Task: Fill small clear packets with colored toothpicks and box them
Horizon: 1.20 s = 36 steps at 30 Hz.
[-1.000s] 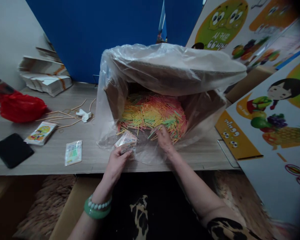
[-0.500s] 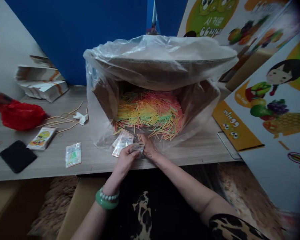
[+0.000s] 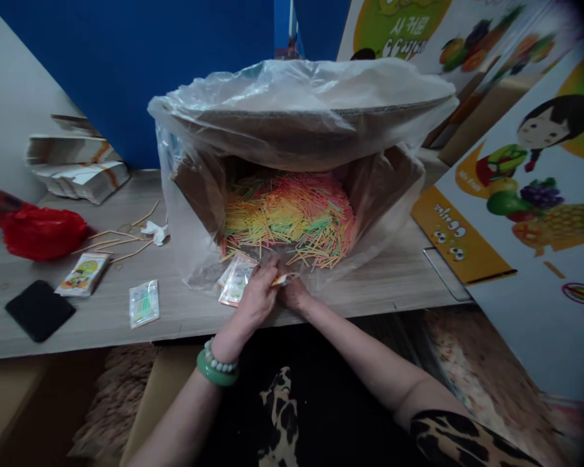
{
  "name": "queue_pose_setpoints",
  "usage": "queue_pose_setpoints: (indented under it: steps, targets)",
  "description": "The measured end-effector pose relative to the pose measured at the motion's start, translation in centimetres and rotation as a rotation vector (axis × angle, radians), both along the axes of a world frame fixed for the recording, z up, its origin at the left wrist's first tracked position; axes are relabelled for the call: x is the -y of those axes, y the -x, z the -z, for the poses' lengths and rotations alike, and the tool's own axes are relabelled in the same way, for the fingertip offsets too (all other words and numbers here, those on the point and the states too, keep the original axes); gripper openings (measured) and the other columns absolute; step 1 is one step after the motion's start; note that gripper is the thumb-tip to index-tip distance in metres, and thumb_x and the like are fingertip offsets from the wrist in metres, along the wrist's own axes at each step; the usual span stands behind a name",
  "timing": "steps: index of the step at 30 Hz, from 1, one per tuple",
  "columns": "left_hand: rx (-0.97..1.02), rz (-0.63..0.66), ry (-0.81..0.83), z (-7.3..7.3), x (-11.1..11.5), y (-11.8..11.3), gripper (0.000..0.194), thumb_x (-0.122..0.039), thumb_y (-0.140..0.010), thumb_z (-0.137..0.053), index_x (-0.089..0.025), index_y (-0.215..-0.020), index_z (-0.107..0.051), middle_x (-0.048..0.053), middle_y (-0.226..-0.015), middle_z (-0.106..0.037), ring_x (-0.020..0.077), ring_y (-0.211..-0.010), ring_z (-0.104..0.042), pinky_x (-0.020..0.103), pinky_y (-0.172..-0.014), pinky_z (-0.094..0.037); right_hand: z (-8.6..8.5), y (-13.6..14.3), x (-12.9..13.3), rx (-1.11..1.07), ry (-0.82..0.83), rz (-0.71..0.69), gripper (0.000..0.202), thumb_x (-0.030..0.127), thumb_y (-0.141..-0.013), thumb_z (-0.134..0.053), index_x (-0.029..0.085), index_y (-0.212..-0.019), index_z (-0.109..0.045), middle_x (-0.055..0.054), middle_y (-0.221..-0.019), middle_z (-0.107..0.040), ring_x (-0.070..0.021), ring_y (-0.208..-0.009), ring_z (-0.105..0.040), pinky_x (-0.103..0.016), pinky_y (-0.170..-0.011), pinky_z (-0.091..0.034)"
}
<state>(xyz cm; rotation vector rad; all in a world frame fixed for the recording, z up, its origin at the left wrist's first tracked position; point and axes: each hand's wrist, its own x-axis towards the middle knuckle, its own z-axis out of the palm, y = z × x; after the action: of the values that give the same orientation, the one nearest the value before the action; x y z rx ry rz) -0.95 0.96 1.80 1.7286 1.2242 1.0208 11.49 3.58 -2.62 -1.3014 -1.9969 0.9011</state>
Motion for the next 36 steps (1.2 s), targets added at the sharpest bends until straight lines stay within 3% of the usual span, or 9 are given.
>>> queue_pose_setpoints:
  steps: [4,7,11,16,20,24,29,36]
  targets:
    - [0.352,-0.278,0.175,-1.6,0.3,2.1,0.015,-0.028,-0.075,-0.069,-0.018,-0.086,-0.073,0.006,-0.099,-0.075,0.0224,-0.095,-0.068,0.035,-0.090,-0.052,-0.1,-0.5,0.3,-0.187,0.037,0.098,0.019,0.022,-0.088,-0.044,0.019,-0.098,-0.060,-0.003,-0.092,-0.065,-0.0169,-0.087,-0.060,-0.028,-0.083,-0.048]
    - [0.576,-0.412,0.346,-1.8,0.5,2.9,0.028,-0.032,-0.062,-0.081,-0.015,-0.083,-0.071,0.003,-0.079,-0.073,0.0158,-0.069,-0.065,0.028,-0.068,-0.053,0.0,-0.8,0.4,-0.345,0.079,0.143,0.011,0.028,-0.084,-0.051,0.021,-0.087,-0.058,0.000,-0.085,-0.062,-0.0166,-0.084,-0.057,-0.027,-0.080,-0.045]
    - [0.700,-0.400,0.468,-0.8,1.0,2.4,0.044,-0.036,-0.053,-0.089,-0.015,-0.087,-0.071,0.003,-0.079,-0.073,0.0148,-0.064,-0.063,0.027,-0.062,-0.052,0.0,-1.2,0.6,-0.397,0.072,0.158,0.014,0.033,-0.082,-0.054,0.022,-0.089,-0.057,-0.001,-0.085,-0.061,-0.0169,-0.082,-0.056,-0.026,-0.077,-0.043]
    - [0.788,-0.318,0.532,0.5,1.1,1.5,0.046,-0.049,-0.061,-0.086,-0.016,-0.091,-0.071,0.004,-0.080,-0.071,0.0160,-0.067,-0.064,0.028,-0.065,-0.051,0.1,-1.4,1.2,-0.260,0.012,0.068,0.014,0.027,-0.087,-0.045,0.022,-0.088,-0.058,-0.001,-0.080,-0.061,-0.0168,-0.077,-0.055,-0.028,-0.075,-0.043]
    - [0.716,-0.349,0.510,0.5,0.9,1.8,0.041,-0.047,-0.057,-0.087,-0.014,-0.069,-0.066,0.000,-0.065,-0.061,0.0112,-0.058,-0.053,0.024,-0.058,-0.044,0.4,-1.4,1.2,-0.226,0.008,0.057,0.015,0.026,-0.088,-0.043,0.023,-0.090,-0.057,-0.001,-0.079,-0.062,-0.0172,-0.075,-0.056,-0.028,-0.072,-0.043]
    - [0.579,-0.343,0.455,-0.3,1.0,2.4,0.040,-0.039,-0.056,-0.084,-0.015,-0.051,-0.052,-0.005,-0.052,-0.044,0.0069,-0.052,-0.037,0.021,-0.052,-0.031,0.1,-1.6,0.6,-0.382,0.098,0.124,0.013,0.031,-0.088,-0.045,0.023,-0.088,-0.055,0.000,-0.076,-0.065,-0.0166,-0.073,-0.060,-0.029,-0.072,-0.045]
    - [0.426,-0.289,0.375,0.0,1.2,2.8,0.035,-0.037,-0.063,-0.076,-0.016,-0.050,-0.051,-0.004,-0.055,-0.040,0.0089,-0.057,-0.036,0.023,-0.055,-0.028,-2.8,-2.0,-0.5,-0.652,0.121,0.212,0.017,0.039,-0.088,-0.053,0.022,-0.089,-0.056,0.001,-0.072,-0.066,-0.0167,-0.073,-0.064,-0.031,-0.076,-0.048]
    - [0.315,-0.303,0.380,0.6,1.0,2.3,0.039,-0.039,-0.062,-0.075,-0.017,-0.050,-0.047,-0.005,-0.054,-0.036,0.0084,-0.055,-0.032,0.024,-0.054,-0.026,-8.7,-0.1,-0.6,-1.014,0.109,0.157,0.013,0.037,-0.089,-0.058,0.024,-0.090,-0.054,0.005,-0.067,-0.061,-0.0161,-0.074,-0.068,-0.036,-0.087,-0.050]
